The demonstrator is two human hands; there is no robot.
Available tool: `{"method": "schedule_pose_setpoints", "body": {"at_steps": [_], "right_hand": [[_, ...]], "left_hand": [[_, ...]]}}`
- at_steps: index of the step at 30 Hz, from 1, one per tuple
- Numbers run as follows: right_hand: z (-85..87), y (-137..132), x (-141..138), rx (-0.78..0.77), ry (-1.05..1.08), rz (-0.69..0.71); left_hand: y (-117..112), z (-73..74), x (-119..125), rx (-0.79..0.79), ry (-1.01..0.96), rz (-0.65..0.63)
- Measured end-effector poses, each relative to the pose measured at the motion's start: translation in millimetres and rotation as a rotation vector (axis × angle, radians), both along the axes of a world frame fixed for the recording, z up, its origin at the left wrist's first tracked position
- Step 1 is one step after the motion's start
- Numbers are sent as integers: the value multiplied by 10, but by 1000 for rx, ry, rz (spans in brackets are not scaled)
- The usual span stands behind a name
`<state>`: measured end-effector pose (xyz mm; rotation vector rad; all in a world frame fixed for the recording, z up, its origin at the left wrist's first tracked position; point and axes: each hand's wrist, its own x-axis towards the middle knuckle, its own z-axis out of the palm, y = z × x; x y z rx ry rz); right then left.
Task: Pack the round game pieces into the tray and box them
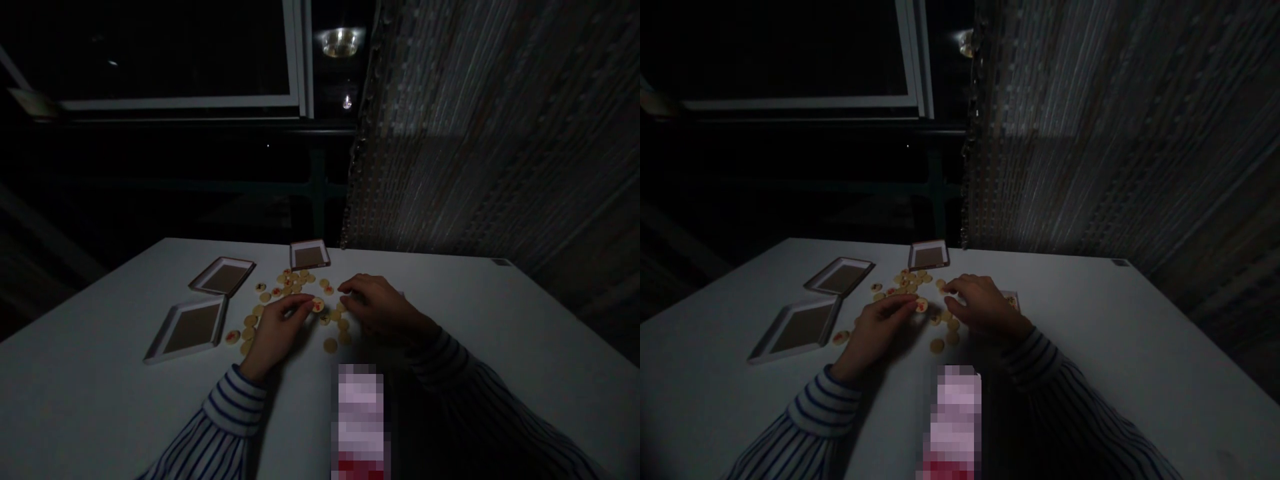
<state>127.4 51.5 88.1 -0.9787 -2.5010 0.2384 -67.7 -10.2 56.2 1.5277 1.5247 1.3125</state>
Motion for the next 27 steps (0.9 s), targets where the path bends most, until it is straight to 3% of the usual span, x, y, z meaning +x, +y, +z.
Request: {"method": "schedule_pose_setpoints", "body": {"at_steps": [15, 27], "right_hand": [[149, 85, 396, -81, 47, -66], [69, 125, 462, -190, -6, -64]], "left_hand": [[265, 68, 591, 43, -136, -23], [288, -266, 787, 38, -206, 3]]}}
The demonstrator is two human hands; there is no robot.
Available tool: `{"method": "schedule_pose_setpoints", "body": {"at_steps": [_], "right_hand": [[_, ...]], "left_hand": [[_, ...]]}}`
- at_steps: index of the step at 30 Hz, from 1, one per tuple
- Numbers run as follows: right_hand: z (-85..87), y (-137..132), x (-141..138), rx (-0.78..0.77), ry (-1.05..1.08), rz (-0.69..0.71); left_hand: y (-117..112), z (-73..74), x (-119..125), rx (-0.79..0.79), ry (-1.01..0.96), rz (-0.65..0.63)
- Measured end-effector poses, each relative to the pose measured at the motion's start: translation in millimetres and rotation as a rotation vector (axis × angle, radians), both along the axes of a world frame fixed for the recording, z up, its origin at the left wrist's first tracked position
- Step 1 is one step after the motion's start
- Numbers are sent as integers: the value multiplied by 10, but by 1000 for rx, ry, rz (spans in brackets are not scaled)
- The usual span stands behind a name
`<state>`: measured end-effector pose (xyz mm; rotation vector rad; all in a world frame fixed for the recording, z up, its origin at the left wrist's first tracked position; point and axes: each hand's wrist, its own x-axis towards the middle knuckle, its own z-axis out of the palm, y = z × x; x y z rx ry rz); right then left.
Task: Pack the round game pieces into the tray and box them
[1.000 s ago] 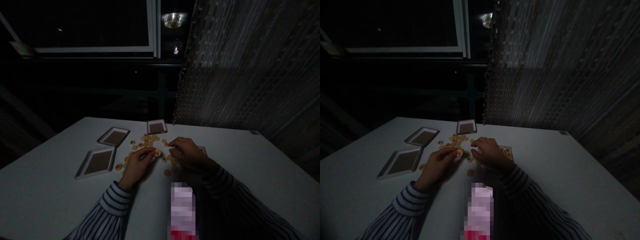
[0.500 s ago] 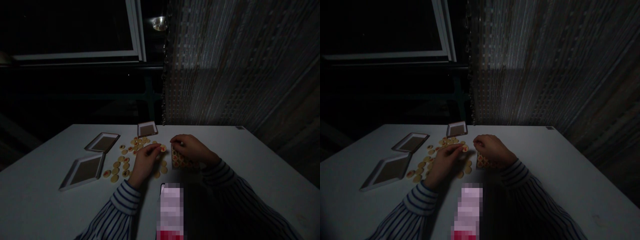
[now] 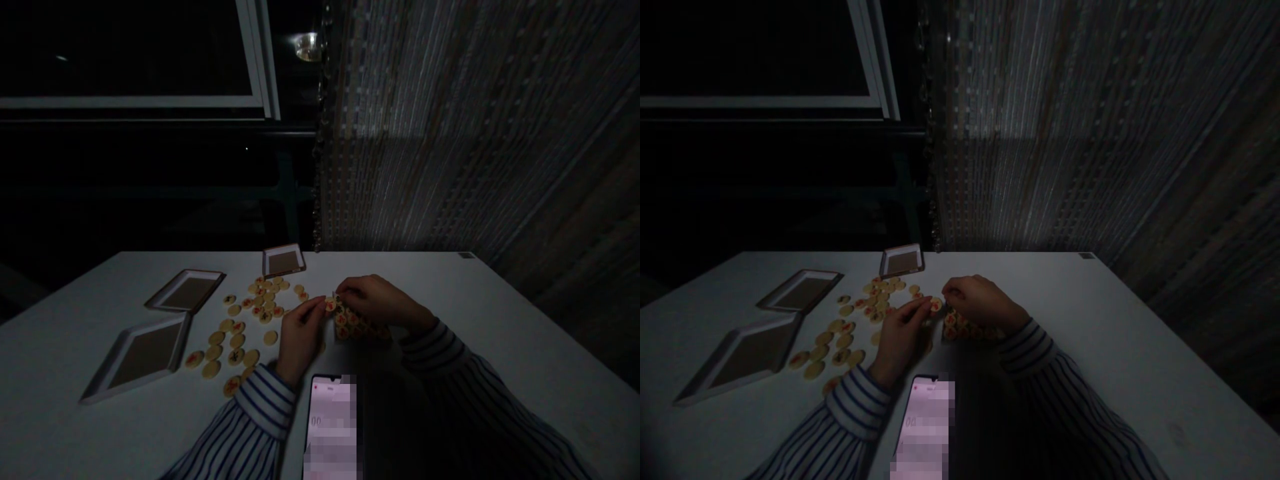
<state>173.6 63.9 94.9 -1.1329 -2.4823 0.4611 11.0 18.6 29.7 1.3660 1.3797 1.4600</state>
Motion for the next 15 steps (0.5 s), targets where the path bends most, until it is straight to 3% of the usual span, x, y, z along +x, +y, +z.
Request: {"method": "schedule_pose_setpoints", "body": {"at_steps": [6, 15], "right_hand": [[-59, 10, -21, -149, 64, 49], [-140, 0, -47, -300, 189, 1]], "left_hand": [[-1, 1, 36, -13, -22, -37], [-48, 22, 64, -31, -45, -42]]}}
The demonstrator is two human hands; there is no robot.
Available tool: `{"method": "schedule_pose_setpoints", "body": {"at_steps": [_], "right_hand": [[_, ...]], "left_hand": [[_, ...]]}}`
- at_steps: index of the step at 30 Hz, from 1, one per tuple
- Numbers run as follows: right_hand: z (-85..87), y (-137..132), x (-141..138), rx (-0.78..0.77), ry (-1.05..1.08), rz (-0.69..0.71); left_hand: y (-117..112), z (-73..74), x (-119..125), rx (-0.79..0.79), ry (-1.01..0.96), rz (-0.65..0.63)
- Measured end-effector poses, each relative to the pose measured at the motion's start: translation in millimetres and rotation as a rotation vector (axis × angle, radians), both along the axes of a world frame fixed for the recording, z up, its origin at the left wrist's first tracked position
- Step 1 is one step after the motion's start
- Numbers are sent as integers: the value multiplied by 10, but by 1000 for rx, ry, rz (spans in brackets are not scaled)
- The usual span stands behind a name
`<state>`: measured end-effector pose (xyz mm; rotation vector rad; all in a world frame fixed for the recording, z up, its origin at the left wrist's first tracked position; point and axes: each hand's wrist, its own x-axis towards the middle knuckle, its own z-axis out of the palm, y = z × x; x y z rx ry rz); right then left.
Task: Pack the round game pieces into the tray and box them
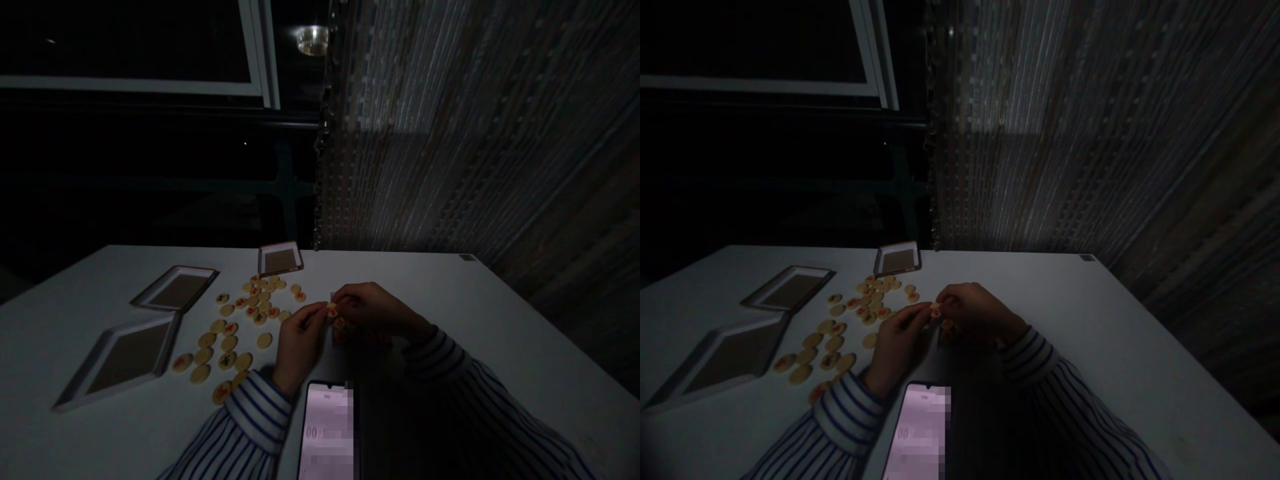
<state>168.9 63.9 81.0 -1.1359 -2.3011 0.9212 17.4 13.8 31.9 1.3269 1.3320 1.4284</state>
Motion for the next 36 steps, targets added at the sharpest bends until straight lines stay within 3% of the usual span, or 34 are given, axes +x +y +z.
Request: {"method": "schedule_pose_setpoints", "body": {"at_steps": [7, 12, 19, 31, 36], "right_hand": [[-52, 10, 24, -38, 1, -5], [-13, -5, 34, 18, -35, 30], [16, -6, 35, 97, -80, 74], [3, 9, 41, 92, -86, 134], [-32, 19, 40, 114, -75, 76]], "left_hand": [[-28, -50, 13, 28, -24, -6], [-30, -87, 11, 39, -23, 9], [-35, -61, 9, 27, -31, 38], [-34, -74, 1, 25, -43, 22], [-41, -52, -2, 19, -37, 30]]}}
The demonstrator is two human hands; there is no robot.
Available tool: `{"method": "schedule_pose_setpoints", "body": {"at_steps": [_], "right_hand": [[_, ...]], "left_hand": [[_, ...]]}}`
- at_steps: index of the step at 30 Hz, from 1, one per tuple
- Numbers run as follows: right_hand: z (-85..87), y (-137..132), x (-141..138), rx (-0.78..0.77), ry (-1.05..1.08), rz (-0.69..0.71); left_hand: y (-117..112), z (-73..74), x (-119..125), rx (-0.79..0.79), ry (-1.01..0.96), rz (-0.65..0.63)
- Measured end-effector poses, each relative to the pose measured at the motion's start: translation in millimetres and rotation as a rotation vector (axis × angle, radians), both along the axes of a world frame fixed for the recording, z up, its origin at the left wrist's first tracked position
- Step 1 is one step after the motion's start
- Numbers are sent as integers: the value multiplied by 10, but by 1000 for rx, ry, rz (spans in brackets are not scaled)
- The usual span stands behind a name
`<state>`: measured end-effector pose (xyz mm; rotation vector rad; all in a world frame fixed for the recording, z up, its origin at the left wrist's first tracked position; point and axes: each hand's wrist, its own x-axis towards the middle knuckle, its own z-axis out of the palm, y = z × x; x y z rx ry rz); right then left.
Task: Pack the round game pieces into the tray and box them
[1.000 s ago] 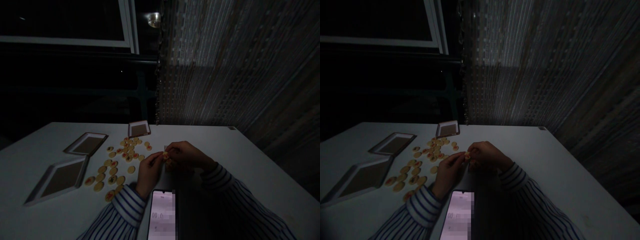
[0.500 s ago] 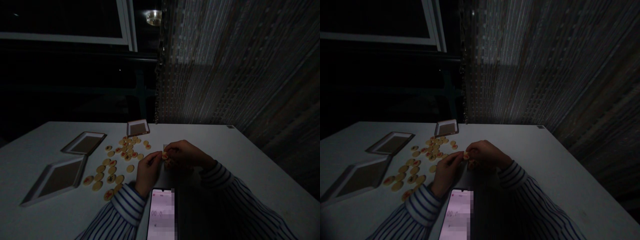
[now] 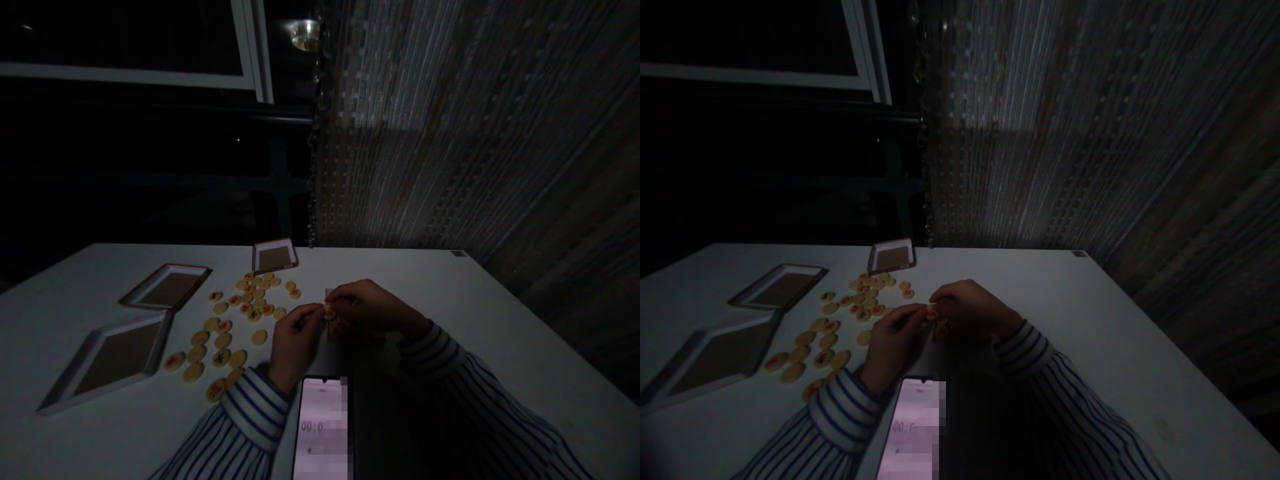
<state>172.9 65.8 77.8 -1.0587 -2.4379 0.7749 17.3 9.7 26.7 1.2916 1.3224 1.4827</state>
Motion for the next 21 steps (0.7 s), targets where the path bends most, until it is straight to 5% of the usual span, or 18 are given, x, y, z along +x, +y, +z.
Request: {"method": "schedule_pose_setpoints", "body": {"at_steps": [21], "right_hand": [[33, -40, -28, -65, 20, -25]], "left_hand": [[-2, 46, 9, -6, -69, 23]]}}
